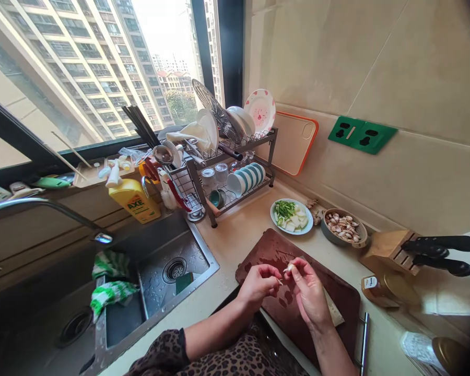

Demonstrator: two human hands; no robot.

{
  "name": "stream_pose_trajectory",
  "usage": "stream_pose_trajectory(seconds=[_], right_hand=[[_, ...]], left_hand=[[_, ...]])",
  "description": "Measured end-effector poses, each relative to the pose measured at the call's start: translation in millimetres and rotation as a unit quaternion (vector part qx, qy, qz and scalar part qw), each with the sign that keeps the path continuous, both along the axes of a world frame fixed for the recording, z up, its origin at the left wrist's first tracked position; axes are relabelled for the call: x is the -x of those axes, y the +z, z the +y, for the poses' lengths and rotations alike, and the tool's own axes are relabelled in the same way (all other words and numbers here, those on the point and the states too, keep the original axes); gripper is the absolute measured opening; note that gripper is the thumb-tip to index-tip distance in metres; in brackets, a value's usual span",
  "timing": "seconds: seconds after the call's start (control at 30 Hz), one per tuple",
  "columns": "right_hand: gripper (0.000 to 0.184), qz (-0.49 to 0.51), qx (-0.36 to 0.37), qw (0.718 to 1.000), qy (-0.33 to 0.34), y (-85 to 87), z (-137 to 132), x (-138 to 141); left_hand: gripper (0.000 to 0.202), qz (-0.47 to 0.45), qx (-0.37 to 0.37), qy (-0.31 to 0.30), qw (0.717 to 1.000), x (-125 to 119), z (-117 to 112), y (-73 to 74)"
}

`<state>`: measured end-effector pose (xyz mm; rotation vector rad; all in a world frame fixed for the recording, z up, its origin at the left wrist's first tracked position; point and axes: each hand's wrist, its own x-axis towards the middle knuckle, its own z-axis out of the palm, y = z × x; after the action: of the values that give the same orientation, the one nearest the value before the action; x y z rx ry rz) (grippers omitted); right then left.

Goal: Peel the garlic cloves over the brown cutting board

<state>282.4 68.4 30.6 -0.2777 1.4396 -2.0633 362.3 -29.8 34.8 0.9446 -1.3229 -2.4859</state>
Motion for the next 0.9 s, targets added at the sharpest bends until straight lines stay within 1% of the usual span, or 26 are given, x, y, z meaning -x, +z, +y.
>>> stream_pose_trajectory(seconds=[0.1, 0.23, 0.3, 0.37, 0.47, 0.53, 0.6, 0.73, 0.9], right_hand=[[0.03, 0.077, -0.056, 0.995, -0.023, -5.0, 8, 7], [0.023, 0.206, -0.137, 0.968, -0.037, -6.9, 16, 8], [0.019, 0.272, -0.155, 0.948, -0.052, -5.3, 17, 8], [0.016, 0.344, -0.163, 0.923, -0.064, -3.4, 17, 8], [0.015, 0.437, -0.163, 0.881, -0.084, -1.2, 17, 9], [0.015, 0.469, -0.167, 0.862, -0.094, 0.1, 16, 9], [0.014, 0.473, -0.172, 0.859, -0.098, 1.5, 15, 8], [0.009, 0.432, -0.18, 0.876, -0.119, 3.8, 10, 6], [0.009, 0.41, -0.197, 0.881, -0.131, 5.3, 4, 3]], left_hand=[[0.012, 0.013, -0.027, -0.01, 0.999, 5, -1, -0.3], [0.023, 0.048, -0.094, -0.027, 0.994, 14, -3, 6.8], [0.027, 0.052, -0.118, -0.032, 0.991, 19, -5, 11.2], [0.033, 0.047, -0.124, -0.031, 0.991, 22, -8, 14.2], [0.037, 0.051, -0.107, -0.03, 0.993, 25, -10, 15.0], [0.036, 0.058, -0.088, -0.029, 0.994, 26, -12, 14.6], [0.035, 0.05, -0.07, -0.032, 0.996, 27, -14, 14.8], [0.035, 0.024, -0.046, -0.045, 0.998, 30, -19, 16.8], [0.03, 0.061, -0.031, -0.038, 0.997, 34, -25, 12.7]])
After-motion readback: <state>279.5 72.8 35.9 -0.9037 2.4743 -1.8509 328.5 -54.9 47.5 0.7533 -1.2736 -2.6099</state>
